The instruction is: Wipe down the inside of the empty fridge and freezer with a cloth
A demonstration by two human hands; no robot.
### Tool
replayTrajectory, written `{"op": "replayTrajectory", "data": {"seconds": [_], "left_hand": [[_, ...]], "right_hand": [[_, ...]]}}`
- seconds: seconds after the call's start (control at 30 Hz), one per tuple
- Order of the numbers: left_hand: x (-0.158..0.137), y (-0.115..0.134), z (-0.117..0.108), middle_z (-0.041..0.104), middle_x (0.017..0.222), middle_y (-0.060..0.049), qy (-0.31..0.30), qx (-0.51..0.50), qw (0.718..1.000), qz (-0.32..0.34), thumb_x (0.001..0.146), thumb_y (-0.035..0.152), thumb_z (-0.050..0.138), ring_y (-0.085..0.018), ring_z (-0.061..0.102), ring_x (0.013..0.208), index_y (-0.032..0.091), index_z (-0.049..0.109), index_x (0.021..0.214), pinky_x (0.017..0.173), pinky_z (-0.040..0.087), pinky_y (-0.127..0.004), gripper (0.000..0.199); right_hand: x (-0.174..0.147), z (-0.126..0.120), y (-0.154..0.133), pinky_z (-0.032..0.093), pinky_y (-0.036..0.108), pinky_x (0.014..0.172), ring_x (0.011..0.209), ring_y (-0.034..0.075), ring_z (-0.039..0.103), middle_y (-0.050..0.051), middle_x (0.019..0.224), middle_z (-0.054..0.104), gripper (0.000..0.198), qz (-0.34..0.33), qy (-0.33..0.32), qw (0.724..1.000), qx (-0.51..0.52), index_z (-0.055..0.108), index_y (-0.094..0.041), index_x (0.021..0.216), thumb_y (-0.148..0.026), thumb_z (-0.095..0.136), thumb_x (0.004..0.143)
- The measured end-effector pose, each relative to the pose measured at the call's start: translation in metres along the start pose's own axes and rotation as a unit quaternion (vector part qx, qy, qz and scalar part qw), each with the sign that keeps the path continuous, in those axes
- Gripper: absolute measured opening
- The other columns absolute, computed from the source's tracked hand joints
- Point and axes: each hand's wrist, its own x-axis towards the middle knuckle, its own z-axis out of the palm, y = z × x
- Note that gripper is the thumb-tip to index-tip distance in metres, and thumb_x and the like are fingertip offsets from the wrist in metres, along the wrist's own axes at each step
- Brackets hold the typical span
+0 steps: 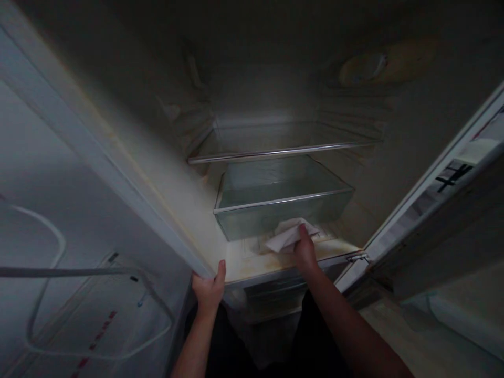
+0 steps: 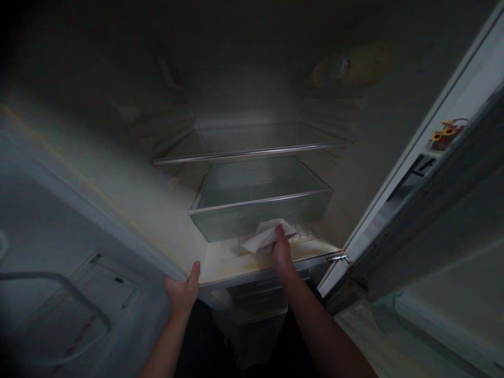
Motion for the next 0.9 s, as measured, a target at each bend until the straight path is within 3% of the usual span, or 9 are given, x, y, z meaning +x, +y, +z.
{"op": "replayTrajectory", "data": {"seconds": [0.1,0.23,0.43,0.57,0.63,0.8,0.9], "left_hand": [[0.001,0.003,0.0,0.074,0.103,-0.018,0.003,0.012,1.0,0.001,0.072,0.053,0.074,-0.033,0.072,0.1,0.015,0.063,0.104,0.093,0.058,-0.048,0.051],[0.0,0.004,0.001,0.073,0.106,-0.019,0.0,0.012,1.0,-0.001,0.072,0.054,0.074,-0.033,0.071,0.103,0.014,0.06,0.109,0.095,0.057,-0.048,0.056],[0.003,0.003,-0.006,0.069,0.107,-0.016,-0.021,0.006,1.0,-0.009,0.07,0.053,0.077,-0.032,0.069,0.102,0.015,0.058,0.114,0.094,0.056,-0.047,0.061],[0.009,-0.008,-0.024,0.068,0.111,-0.012,-0.104,-0.106,0.989,0.009,0.073,0.058,0.074,-0.03,0.068,0.106,0.018,0.057,0.119,0.096,0.055,-0.042,0.064],[0.01,-0.008,-0.032,0.067,0.118,-0.013,-0.091,-0.176,0.98,0.011,0.076,0.063,0.069,-0.029,0.066,0.112,0.019,0.056,0.125,0.099,0.053,-0.041,0.067],[0.003,0.025,-0.041,0.062,0.135,-0.012,-0.063,-0.291,0.953,0.048,0.079,0.065,0.068,-0.028,0.058,0.129,0.022,0.056,0.137,0.108,0.047,-0.04,0.073],[-0.001,0.05,-0.048,0.048,0.154,-0.012,-0.09,-0.325,0.934,0.118,0.072,0.069,0.074,-0.033,0.042,0.146,0.025,0.051,0.147,0.12,0.035,-0.044,0.09]], "right_hand": [[0.014,0.024,-0.006,0.059,0.044,0.097,0.111,0.026,0.07,0.009,0.103,0.075,0.052,0.039,-0.022,0.997,0.067,0.063,-0.022,0.102,-0.069,0.053,0.082],[0.012,0.037,-0.017,0.056,0.046,0.101,0.113,0.026,0.07,0.009,0.099,0.076,0.048,0.077,-0.038,0.991,0.098,0.062,-0.022,0.094,-0.066,0.047,0.083],[-0.031,0.002,-0.027,0.055,0.044,0.104,0.114,0.026,0.07,0.006,0.101,0.077,0.042,0.144,-0.07,0.98,0.12,0.065,-0.024,0.095,-0.064,0.058,0.083],[-0.074,-0.023,-0.031,0.054,0.045,0.106,0.117,0.028,0.069,0.007,0.102,0.077,0.05,0.167,-0.045,0.977,0.125,0.068,-0.022,0.104,-0.064,0.068,0.079],[-0.094,-0.033,-0.035,0.054,0.046,0.106,0.118,0.029,0.069,0.007,0.102,0.078,0.053,0.179,-0.043,0.974,0.129,0.07,-0.022,0.103,-0.065,0.074,0.073],[-0.133,-0.054,-0.048,0.051,0.043,0.109,0.118,0.03,0.068,0.006,0.099,0.078,0.05,0.229,-0.027,0.962,0.143,0.073,-0.021,0.093,-0.062,0.085,0.067],[-0.152,-0.062,-0.055,0.049,0.042,0.11,0.117,0.03,0.068,0.004,0.098,0.079,0.049,0.239,0.003,0.962,0.132,0.074,-0.022,0.09,-0.059,0.089,0.062]]}}
